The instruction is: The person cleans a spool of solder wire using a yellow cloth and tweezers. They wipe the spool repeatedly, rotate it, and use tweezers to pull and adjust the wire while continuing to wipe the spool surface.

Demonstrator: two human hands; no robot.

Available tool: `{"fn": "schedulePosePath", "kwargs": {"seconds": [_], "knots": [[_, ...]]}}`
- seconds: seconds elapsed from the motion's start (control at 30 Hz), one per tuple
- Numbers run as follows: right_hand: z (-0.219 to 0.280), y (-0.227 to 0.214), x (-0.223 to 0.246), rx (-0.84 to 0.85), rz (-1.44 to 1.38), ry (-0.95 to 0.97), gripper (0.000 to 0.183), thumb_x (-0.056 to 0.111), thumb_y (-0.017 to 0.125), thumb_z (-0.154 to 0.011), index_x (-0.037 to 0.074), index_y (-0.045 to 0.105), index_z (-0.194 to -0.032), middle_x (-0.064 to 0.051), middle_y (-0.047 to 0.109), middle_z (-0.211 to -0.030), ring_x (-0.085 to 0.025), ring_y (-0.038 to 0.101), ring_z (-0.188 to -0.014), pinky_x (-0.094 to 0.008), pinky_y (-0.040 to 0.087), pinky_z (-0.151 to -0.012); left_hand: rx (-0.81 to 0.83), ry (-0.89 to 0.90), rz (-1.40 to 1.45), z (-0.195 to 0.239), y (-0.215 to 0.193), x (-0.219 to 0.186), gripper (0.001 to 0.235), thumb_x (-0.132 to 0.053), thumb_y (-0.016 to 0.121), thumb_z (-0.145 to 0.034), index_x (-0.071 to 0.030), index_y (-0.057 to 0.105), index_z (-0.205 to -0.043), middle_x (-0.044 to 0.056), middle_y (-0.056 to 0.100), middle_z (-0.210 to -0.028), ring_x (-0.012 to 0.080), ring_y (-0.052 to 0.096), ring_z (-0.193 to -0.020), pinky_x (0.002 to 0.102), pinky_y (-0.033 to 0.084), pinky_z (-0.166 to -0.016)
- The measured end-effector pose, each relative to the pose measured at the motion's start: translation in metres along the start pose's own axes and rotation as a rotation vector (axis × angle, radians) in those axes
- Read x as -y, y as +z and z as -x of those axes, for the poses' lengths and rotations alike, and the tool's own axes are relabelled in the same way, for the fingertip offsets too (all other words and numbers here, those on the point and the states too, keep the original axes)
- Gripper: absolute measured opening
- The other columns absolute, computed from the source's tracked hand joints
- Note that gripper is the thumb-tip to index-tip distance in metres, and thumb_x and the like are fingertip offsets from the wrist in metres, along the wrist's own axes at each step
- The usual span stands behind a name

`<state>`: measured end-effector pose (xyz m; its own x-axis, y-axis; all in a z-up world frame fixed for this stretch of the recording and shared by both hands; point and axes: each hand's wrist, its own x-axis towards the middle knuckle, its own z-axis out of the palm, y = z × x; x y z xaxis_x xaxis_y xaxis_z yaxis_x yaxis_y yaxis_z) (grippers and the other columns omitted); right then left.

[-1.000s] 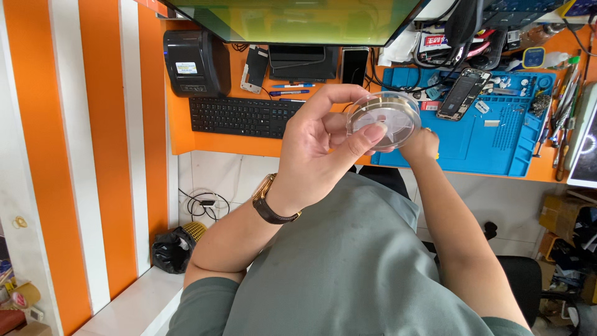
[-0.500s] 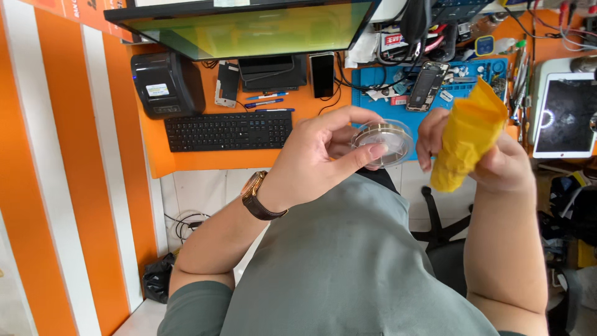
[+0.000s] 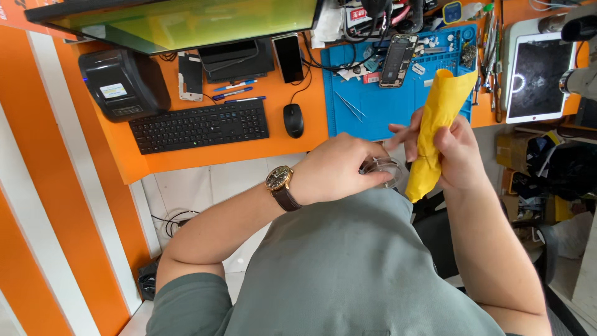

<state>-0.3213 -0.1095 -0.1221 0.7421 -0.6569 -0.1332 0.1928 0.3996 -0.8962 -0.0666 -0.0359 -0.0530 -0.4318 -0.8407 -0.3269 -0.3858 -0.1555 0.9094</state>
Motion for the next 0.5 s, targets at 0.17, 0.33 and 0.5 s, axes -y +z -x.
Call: {"fn": "schedulePosePath", "kwargs": {"seconds": [0.17,0.33,0.5], "knots": [[0.043,-0.012,0.001,-0.216,-0.262,-0.071,0.07,0.045,0.06,-0.108,-0.014,0.044,-0.141,-0.016,0.059,-0.066,-0.028,0.069,-0.045,-0.057,0.069,-0.055,0.137,-0.04,-0.136,-0.033,0.03,-0.014,0.037,-0.043,0.068,-0.096,-0.018,0.078,-0.122,0.007,0.08,-0.086,0.0326,0.08,-0.082,0.044,0.062,-0.069],[0.1,-0.033,0.036,-0.276,-0.253,-0.019,0.065,0.043,0.049,-0.113,-0.003,0.039,-0.158,-0.01,0.061,-0.079,-0.019,0.07,-0.056,-0.041,0.071,-0.058,0.28,0.008,-0.254,-0.072,0.081,-0.031,0.026,-0.043,0.07,-0.092,-0.024,0.08,-0.107,0.005,0.076,-0.089,0.0354,0.076,-0.092,0.048,0.06,-0.083],[0.167,-0.079,0.06,-0.53,0.256,0.248,0.038,0.031,0.058,-0.109,-0.003,0.06,-0.127,-0.017,0.069,-0.078,-0.028,0.07,-0.048,-0.048,0.063,-0.051,0.339,0.068,-0.39,-0.116,0.13,-0.07,0.028,-0.039,0.07,-0.094,-0.013,0.075,-0.102,0.007,0.068,-0.099,0.0359,0.071,-0.1,0.051,0.061,-0.086]]}}
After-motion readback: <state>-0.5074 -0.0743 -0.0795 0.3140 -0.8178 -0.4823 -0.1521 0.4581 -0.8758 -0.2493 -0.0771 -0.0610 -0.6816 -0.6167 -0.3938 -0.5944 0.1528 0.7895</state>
